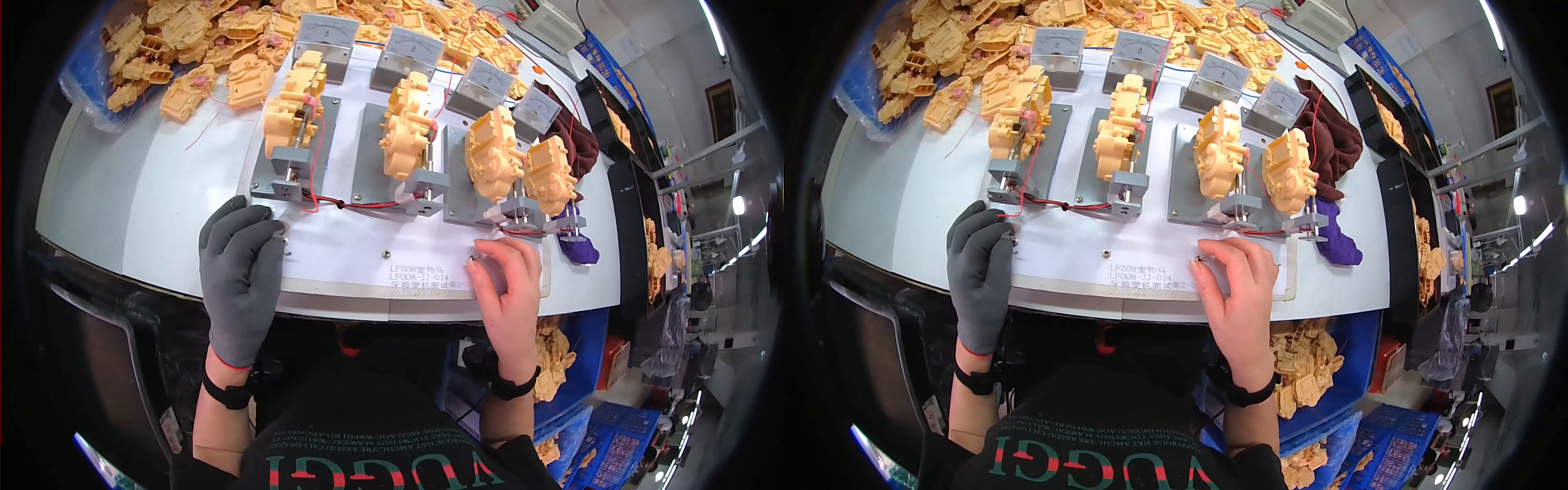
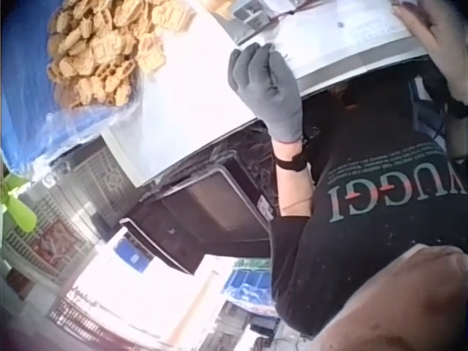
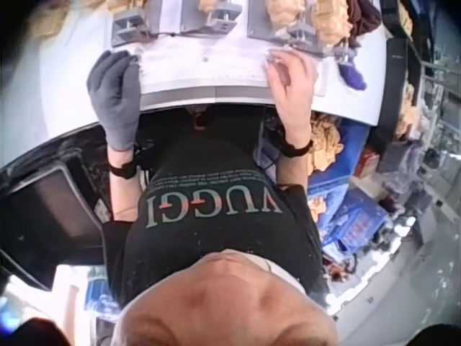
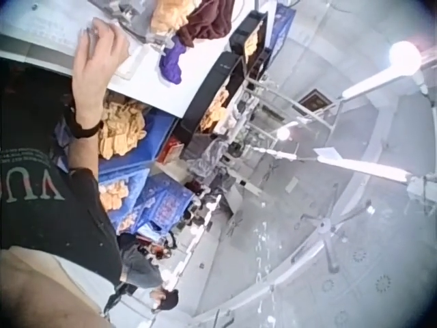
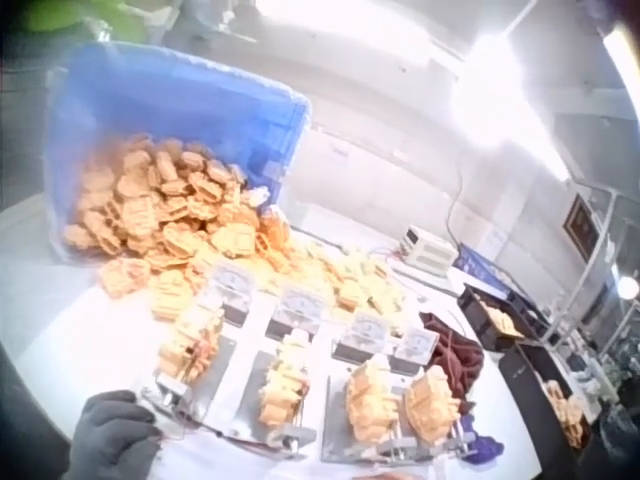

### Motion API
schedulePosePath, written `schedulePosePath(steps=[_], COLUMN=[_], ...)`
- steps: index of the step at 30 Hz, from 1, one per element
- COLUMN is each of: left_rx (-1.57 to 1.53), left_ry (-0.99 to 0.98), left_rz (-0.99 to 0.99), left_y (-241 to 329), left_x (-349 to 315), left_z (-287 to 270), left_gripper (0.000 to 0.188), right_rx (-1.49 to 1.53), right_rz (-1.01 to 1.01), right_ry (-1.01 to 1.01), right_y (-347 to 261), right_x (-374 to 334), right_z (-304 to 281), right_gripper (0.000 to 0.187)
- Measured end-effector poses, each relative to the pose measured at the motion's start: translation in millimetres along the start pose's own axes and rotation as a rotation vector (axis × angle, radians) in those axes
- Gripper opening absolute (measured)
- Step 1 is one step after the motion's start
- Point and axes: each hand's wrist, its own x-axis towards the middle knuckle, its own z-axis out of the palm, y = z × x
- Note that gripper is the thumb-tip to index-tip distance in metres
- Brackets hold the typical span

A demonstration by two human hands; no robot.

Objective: Using a testing jig to check the tension or electrical conductivity of small plastic toy components.

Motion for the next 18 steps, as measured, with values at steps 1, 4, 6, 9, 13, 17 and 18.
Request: schedulePosePath(steps=[1,4,6,9,13,17,18], left_rx=[0.007,-0.002,0.000,0.010,0.001,0.005,0.012], left_ry=[-0.002,0.006,0.011,0.015,0.009,0.008,0.014], left_rz=[0.016,0.020,0.029,0.050,0.052,0.054,0.057], left_y=[-1,3,1,1,2,0,-1], left_x=[0,2,3,3,4,4,3], left_z=[0,-2,-1,-1,-1,-3,-3], left_gripper=[0.016,0.017,0.016,0.017,0.018,0.018,0.018], right_rx=[-0.002,0.020,0.033,0.058,0.049,0.095,0.101], right_rz=[-0.016,-0.173,-0.216,-0.260,-0.281,-0.222,-0.219], right_ry=[0.033,-0.004,-0.029,-0.103,-0.085,-0.097,-0.092], right_y=[-4,-26,-41,-51,-47,-48,-48], right_x=[1,4,12,21,26,27,27], right_z=[0,6,16,33,44,48,49], right_gripper=[0.024,0.026,0.027,0.023,0.017,0.011,0.010])
